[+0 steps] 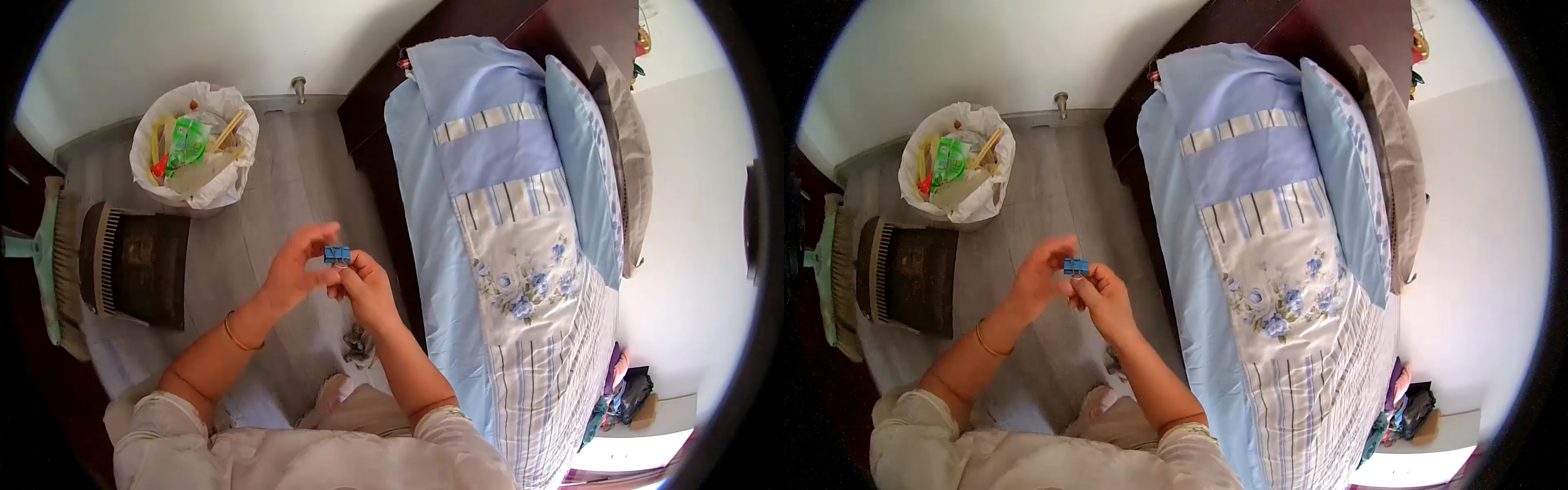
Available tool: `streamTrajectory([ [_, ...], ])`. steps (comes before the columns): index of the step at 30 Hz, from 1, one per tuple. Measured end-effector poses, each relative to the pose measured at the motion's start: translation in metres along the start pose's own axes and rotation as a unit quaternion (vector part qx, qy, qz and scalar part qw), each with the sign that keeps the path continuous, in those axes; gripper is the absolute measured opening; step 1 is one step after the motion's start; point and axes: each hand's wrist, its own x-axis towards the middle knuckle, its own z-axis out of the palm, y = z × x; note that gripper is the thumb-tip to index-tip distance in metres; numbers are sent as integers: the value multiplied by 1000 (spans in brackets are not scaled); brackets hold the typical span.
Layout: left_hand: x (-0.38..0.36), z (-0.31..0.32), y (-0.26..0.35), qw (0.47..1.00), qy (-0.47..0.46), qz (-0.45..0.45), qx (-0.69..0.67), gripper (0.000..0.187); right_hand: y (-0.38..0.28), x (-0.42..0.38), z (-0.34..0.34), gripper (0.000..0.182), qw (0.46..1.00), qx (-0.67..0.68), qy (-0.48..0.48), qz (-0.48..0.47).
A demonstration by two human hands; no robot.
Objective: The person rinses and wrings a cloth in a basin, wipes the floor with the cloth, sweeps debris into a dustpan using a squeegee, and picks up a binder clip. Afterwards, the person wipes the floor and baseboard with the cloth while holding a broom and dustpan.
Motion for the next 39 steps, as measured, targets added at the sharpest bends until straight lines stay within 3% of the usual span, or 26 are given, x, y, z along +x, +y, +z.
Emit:
streamTrajectory([
  [3, 6, -8, 2, 960, -68, 112, 247, 16, -11, -3, 1, 10, 998, -38, -42, 35],
  [6, 4, -7, 12, 997, 21, -73, 3, 18, -11, -7, 1, 11, 992, -104, -68, -5],
  [10, 7, -4, 26, 958, 83, -224, -156, 20, -30, -15, 8, 10, 966, -223, -94, -90],
  [12, 8, -10, 18, 930, 66, -293, -214, 23, -42, -16, 8, 10, 914, -362, -102, -151],
  [13, 8, -8, 20, 940, 78, -272, -188, 23, -45, -16, 8, 9, 879, -429, -104, -180],
  [15, 10, 1, 25, 959, 102, -228, -137, 25, -39, -13, 4, 10, 932, -329, -69, -137],
  [18, 1, 8, 16, 996, 11, -90, -24, 27, -35, -8, 7, 14, 973, -193, -29, -122],
  [19, -1, 5, 10, 992, -9, -118, -38, 27, -36, -7, 8, 16, 981, -150, -18, -125],
  [21, -5, -6, 2, 982, -50, -173, -64, 28, -38, -5, 9, 19, 980, -153, -29, -124],
  [25, -5, 1, 6, 980, 3, -179, -86, 29, -36, -3, 12, 25, 957, -245, 0, -157],
  [28, -1, 2, 8, 984, 20, -161, -76, 30, -38, -6, 24, 32, 901, -344, 35, -261],
  [30, 2, 4, 9, 991, 10, -119, -67, 33, -20, 3, 20, 39, 945, -213, 7, -247],
  [31, 2, 3, 9, 988, 3, -144, -62, 34, -15, 6, 18, 42, 960, -146, -7, -237],
  [33, 0, 1, 11, 980, -14, -192, -50, 38, -22, 3, 12, 43, 982, -130, -36, -132],
  [36, -6, -10, -11, 981, -101, -161, -34, 45, -54, 2, -3, 42, 987, -153, -51, -27],
  [39, -4, 4, 15, 986, -26, -159, 34, 56, -108, 8, -16, 42, 987, -160, -7, -21],
])
